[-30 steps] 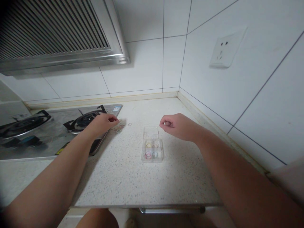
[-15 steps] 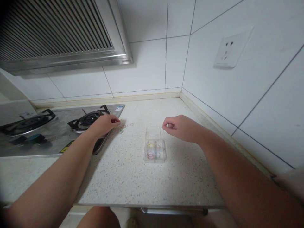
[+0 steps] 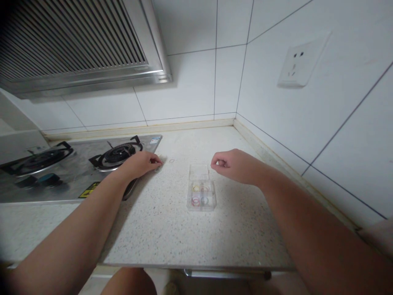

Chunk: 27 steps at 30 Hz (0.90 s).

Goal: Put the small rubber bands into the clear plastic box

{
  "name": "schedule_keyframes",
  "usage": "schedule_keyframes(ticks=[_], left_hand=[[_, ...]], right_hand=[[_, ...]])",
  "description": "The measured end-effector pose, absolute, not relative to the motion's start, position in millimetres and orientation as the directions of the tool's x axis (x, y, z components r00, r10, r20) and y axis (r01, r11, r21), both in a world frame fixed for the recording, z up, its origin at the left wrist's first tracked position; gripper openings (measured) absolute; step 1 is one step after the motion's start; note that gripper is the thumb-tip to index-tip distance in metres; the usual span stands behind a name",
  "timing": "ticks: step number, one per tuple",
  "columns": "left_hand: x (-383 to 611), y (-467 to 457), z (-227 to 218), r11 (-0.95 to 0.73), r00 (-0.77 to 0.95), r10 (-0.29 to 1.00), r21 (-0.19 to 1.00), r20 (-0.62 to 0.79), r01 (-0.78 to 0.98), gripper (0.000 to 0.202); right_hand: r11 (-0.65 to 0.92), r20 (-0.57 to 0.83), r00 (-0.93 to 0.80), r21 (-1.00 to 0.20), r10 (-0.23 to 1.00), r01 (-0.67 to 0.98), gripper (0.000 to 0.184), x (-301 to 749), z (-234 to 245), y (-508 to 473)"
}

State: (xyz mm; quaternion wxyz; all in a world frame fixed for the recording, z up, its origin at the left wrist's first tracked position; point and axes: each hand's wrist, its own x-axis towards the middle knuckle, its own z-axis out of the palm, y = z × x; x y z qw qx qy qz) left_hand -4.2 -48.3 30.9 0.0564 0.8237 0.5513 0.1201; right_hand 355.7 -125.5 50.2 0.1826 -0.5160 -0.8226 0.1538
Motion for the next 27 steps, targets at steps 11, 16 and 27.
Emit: schedule_keyframes(ticks=[11, 16, 27], left_hand=[[12.3, -62.2, 45.9, -0.44, 0.363, 0.891, 0.317, 0.273, 0.84, 0.032], [23.5, -71.5, 49.5, -0.489, 0.373, 0.866, 0.409, 0.333, 0.77, 0.028], [40.2, -84.1, 52.7, -0.545, 0.374, 0.834, 0.497, 0.406, 0.676, 0.025]], right_hand=[[0.397, 0.115, -0.387, -0.434, 0.915, 0.809, 0.035, 353.6, 55.0, -129.3], [0.387, 0.098, -0.381, -0.405, 0.919, 0.829, 0.034, 350.8, 56.5, -130.8], [0.394, 0.074, -0.401, -0.416, 0.913, 0.82, 0.035, 347.8, 53.9, -131.6]])
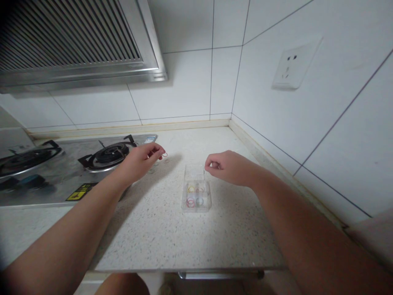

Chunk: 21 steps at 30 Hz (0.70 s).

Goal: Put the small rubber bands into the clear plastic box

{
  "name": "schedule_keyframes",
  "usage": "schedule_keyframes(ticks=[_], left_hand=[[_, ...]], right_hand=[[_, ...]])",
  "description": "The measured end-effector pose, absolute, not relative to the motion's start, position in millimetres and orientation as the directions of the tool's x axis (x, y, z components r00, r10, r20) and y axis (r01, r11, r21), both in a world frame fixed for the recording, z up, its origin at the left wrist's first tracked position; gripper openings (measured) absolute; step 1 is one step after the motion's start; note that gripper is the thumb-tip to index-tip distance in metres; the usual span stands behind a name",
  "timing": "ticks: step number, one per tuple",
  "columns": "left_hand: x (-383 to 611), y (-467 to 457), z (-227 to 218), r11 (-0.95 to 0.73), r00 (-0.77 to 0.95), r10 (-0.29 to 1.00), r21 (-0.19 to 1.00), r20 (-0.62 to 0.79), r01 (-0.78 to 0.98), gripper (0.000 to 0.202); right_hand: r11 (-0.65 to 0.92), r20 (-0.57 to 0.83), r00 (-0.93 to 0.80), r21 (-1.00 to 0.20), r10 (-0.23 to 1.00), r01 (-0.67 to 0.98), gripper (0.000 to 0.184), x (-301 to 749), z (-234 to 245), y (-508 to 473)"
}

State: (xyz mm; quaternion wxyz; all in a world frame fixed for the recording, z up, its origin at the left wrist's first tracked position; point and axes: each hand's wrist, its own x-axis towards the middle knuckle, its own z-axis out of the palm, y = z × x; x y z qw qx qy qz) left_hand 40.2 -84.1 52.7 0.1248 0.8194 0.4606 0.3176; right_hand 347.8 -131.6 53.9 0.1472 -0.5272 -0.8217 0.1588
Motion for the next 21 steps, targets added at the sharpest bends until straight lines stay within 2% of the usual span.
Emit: schedule_keyframes(ticks=[6, 15, 21], left_hand=[[58.3, -97.1, 49.8, -0.59, 0.392, 0.807, 0.595, 0.441, 0.545, 0.022], [91.0, -118.0, 40.6, -0.586, 0.43, 0.792, 0.738, 0.433, 0.335, 0.018], [99.3, -124.3, 39.3, -0.594, 0.459, 0.767, 0.767, 0.448, 0.242, 0.015]], right_hand=[[0.43, 0.072, -0.451, -0.467, 0.889, 0.773, 0.036, 340.3, 44.9, -129.3], [0.418, 0.106, -0.458, -0.623, 0.883, 0.661, 0.037, 329.1, 47.2, -135.1], [0.424, 0.146, -0.487, -0.737, 0.861, 0.527, 0.044, 320.2, 45.9, -139.0]])
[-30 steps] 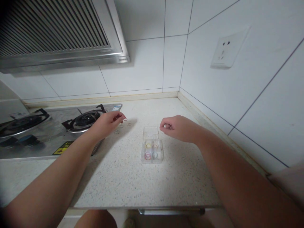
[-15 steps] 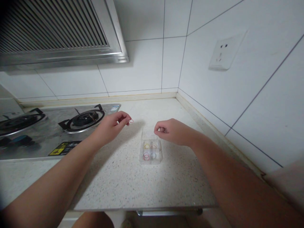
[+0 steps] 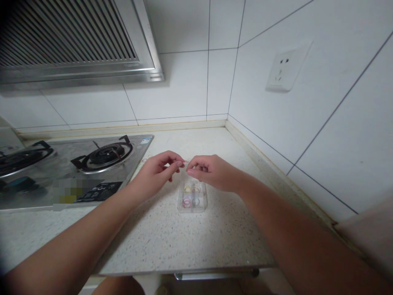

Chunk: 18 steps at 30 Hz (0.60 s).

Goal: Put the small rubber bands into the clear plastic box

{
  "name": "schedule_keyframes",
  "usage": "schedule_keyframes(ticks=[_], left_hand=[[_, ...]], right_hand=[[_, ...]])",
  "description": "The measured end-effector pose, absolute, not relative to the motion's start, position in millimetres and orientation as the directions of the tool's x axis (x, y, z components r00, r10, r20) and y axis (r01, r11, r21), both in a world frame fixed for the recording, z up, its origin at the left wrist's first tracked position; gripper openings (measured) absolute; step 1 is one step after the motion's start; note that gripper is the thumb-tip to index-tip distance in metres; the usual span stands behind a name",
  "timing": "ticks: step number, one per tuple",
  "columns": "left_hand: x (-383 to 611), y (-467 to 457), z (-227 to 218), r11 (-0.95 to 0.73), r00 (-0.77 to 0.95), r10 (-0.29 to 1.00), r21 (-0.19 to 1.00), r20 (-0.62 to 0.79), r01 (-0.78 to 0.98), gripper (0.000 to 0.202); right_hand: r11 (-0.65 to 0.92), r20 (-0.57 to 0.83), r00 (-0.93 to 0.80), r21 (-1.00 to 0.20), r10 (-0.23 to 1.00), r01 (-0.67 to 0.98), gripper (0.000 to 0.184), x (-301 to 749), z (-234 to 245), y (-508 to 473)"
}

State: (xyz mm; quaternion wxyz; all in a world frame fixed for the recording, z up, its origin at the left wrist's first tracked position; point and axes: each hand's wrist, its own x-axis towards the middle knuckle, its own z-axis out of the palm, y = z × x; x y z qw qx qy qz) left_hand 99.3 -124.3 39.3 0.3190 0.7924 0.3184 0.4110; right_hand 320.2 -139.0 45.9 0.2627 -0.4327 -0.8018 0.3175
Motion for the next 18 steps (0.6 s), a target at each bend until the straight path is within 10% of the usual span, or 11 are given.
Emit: schedule_keyframes(ticks=[18], left_hand=[[100.5, -133.6, 43.2, -0.648, 0.496, 0.717, 0.73, 0.49, 0.216, 0.013]], right_hand=[[0.424, 0.263, -0.392, -0.806, 0.882, 0.414, 0.038, 317.9, 48.3, -139.9]])
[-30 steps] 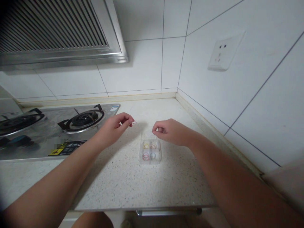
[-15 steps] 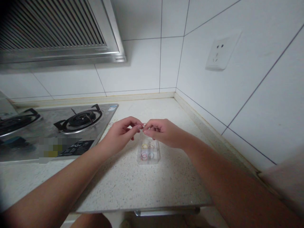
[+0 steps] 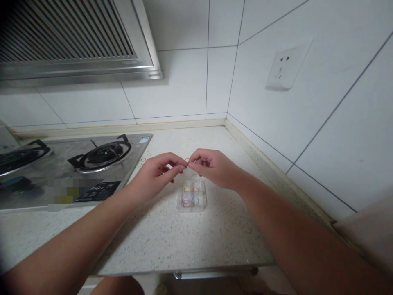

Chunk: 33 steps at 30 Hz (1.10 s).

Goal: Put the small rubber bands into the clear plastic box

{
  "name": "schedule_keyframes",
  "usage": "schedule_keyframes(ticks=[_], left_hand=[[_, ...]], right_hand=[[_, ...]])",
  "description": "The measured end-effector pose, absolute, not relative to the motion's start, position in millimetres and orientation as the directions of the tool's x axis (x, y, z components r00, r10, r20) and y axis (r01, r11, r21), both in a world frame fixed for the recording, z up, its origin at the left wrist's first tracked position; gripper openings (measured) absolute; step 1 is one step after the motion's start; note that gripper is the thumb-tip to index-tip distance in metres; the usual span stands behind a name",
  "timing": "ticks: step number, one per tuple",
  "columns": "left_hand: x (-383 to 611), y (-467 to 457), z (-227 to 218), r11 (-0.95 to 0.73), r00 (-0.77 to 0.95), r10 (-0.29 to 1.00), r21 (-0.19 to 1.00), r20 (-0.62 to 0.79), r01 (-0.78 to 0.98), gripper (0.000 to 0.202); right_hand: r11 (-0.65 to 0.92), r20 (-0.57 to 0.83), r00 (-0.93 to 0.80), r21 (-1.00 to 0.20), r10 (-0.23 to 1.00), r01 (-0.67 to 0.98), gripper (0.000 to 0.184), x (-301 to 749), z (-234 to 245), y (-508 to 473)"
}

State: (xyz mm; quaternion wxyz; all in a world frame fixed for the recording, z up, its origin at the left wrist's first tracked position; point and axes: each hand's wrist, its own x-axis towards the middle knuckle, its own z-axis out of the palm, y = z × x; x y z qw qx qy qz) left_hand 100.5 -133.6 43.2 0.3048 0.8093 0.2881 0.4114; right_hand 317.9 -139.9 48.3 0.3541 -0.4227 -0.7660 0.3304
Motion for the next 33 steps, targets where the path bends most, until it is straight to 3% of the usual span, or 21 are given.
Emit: schedule_keyframes(ticks=[13, 33], left_hand=[[100.6, -132.0, 42.3, -0.547, 0.464, 0.763, 0.832, 0.451, 0.09, 0.018], [101.6, -133.1, 44.5, -0.512, 0.477, 0.796, 0.835, 0.372, 0.203, 0.02]], right_hand=[[0.42, 0.26, -0.38, -0.794, 0.888, 0.439, 0.041, 318.1, 51.9, -142.1], [0.455, 0.302, -0.38, -0.783, 0.874, 0.425, 0.036, 316.6, 52.5, -144.0]])
